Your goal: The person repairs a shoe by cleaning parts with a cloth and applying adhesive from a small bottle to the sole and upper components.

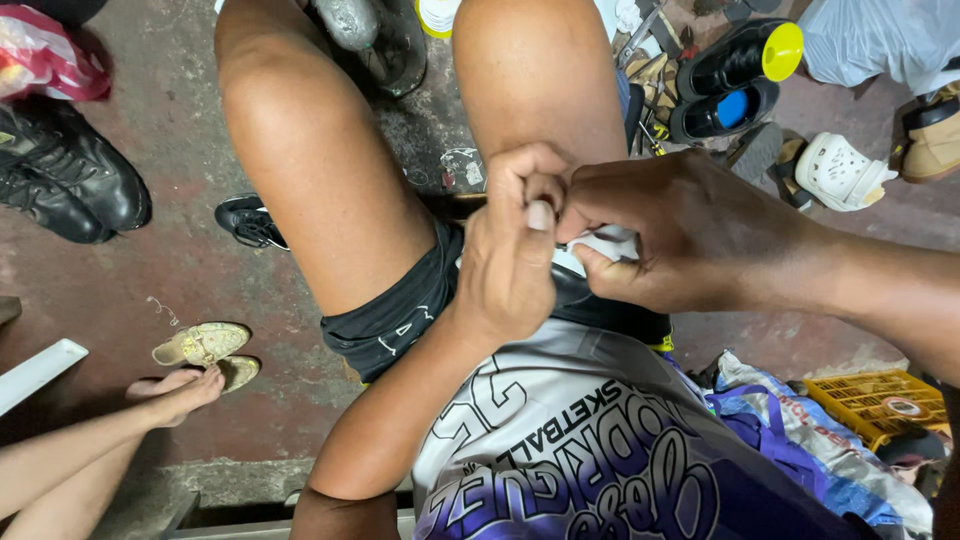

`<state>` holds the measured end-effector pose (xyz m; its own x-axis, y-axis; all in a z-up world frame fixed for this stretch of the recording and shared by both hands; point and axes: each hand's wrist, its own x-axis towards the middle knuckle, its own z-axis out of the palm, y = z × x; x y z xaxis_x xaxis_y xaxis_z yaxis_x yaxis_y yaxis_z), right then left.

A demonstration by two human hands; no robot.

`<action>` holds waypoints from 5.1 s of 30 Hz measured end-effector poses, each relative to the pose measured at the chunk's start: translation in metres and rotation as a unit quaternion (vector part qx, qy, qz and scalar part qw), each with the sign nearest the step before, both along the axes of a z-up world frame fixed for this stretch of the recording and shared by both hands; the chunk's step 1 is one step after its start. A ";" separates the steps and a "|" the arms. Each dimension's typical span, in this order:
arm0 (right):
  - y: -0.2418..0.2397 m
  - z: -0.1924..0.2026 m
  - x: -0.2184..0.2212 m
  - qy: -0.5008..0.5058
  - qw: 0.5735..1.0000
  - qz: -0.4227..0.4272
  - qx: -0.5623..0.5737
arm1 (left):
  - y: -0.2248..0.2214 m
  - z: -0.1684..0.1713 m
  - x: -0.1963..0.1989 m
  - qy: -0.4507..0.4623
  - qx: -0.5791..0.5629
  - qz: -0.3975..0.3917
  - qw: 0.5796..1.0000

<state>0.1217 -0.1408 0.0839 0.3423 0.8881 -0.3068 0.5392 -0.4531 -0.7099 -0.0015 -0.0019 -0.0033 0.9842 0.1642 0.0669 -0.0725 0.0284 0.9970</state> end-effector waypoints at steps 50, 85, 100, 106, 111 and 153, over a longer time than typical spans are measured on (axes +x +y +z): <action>-0.013 -0.007 0.002 0.096 0.993 -0.011 -0.061 | 0.002 0.004 -0.002 0.028 0.009 -0.010 1.000; -0.023 0.018 -0.019 -0.079 0.994 -0.042 0.059 | 0.005 0.010 -0.004 0.018 0.016 -0.015 1.000; -0.006 0.012 0.000 -0.003 0.999 0.025 -0.038 | 0.001 0.013 0.000 0.006 0.051 -0.011 0.999; -0.005 -0.010 -0.003 0.053 0.998 -0.007 -0.011 | 0.003 0.010 -0.001 -0.085 0.002 -0.001 0.996; -0.021 -0.016 -0.010 -0.002 0.999 -0.042 -0.023 | -0.001 0.000 -0.009 -0.009 0.078 0.028 0.997; -0.012 -0.023 -0.044 0.023 0.972 -0.120 0.202 | 0.033 0.037 -0.032 0.122 0.007 0.027 0.992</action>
